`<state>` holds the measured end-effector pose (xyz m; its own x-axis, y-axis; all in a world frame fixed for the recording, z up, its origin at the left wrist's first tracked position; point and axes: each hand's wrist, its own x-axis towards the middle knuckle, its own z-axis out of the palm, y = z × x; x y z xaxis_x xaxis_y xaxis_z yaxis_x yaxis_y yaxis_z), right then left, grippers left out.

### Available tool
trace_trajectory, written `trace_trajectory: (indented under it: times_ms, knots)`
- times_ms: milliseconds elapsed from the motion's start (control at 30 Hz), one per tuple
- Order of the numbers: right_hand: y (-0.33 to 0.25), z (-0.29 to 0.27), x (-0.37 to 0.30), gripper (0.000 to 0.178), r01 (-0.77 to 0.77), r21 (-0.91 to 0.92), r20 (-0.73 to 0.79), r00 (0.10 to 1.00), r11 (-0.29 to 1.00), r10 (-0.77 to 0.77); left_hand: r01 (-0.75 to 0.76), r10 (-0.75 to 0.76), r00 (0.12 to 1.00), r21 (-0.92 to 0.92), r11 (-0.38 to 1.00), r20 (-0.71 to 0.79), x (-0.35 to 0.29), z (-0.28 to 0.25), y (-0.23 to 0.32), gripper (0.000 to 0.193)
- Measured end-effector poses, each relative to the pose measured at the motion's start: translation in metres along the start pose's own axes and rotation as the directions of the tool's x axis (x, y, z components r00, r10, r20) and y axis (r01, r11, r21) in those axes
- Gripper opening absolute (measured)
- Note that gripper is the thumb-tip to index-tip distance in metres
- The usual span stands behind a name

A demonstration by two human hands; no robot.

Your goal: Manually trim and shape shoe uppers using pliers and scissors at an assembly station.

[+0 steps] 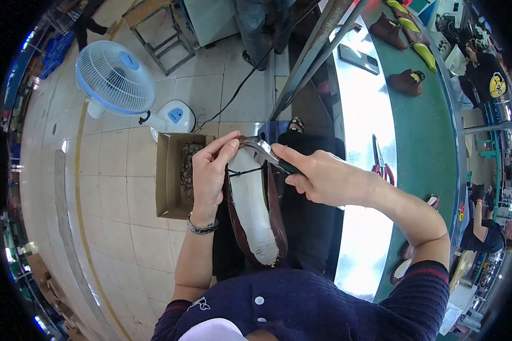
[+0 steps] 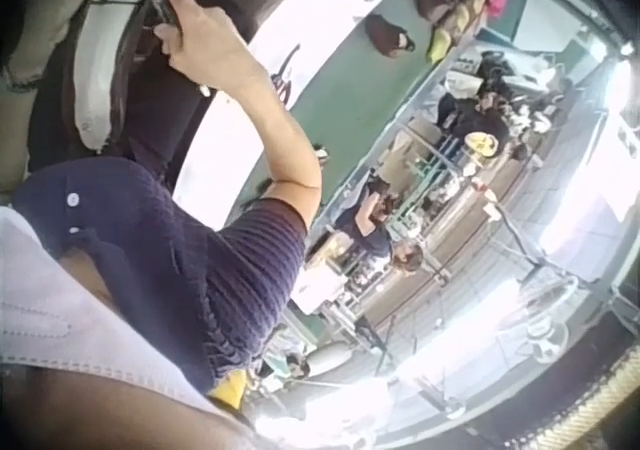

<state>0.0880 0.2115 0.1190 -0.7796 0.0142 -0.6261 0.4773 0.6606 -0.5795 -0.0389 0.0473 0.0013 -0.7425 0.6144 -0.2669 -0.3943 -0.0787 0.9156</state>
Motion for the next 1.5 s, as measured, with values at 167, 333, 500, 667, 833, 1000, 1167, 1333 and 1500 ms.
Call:
trace_trajectory:
  times_ms: [167,333,500,667,833,1000,1167,1333,1500]
  knots:
    - [-0.009,-0.005,0.002,0.060,-0.001,0.013,-0.046,0.999,1.000,0.002,-0.178,0.183,0.983,0.188,0.966,-0.007,0.008,-0.003,-0.010,0.031]
    - [-0.031,0.015,0.004,0.064,0.245,-0.238,-0.589,0.733,0.940,-0.341,-0.273,0.277,0.961,0.246,0.930,0.019,0.005,-0.004,-0.007,0.033]
    - [-0.007,0.031,0.033,0.066,0.048,-0.399,-0.407,0.886,0.916,-0.224,-0.174,0.166,0.985,0.281,0.944,0.050,0.008,-0.017,-0.014,0.033]
    - [0.000,0.037,0.036,0.065,0.190,-0.347,-0.590,0.717,0.918,-0.371,-0.217,0.205,0.976,0.224,0.950,0.075,0.012,-0.007,-0.014,0.033]
    - [-0.017,0.019,0.036,0.063,0.127,-0.411,-0.399,0.865,0.903,-0.303,-0.183,0.172,0.983,0.195,0.964,0.070,0.015,-0.026,-0.019,0.033]
    - [-0.004,0.045,0.052,0.067,0.088,-0.406,-0.464,0.838,0.910,-0.288,-0.163,0.135,0.974,0.146,0.976,0.182,0.013,-0.028,-0.018,0.041]
    - [0.028,0.068,0.030,0.059,0.283,0.180,-0.632,0.767,0.942,-0.109,-0.274,0.249,0.957,0.176,0.946,0.149,-0.016,-0.033,-0.023,0.066]
    - [0.144,0.088,-0.001,0.065,-0.228,0.345,-0.754,0.511,0.911,0.413,-0.465,0.438,0.881,0.492,0.736,0.177,-0.049,-0.027,-0.017,0.063]
    - [0.294,0.116,0.005,0.069,-0.462,0.089,-0.940,0.254,0.882,0.228,-0.399,0.461,0.882,0.669,0.627,0.094,-0.060,-0.004,-0.008,0.040]
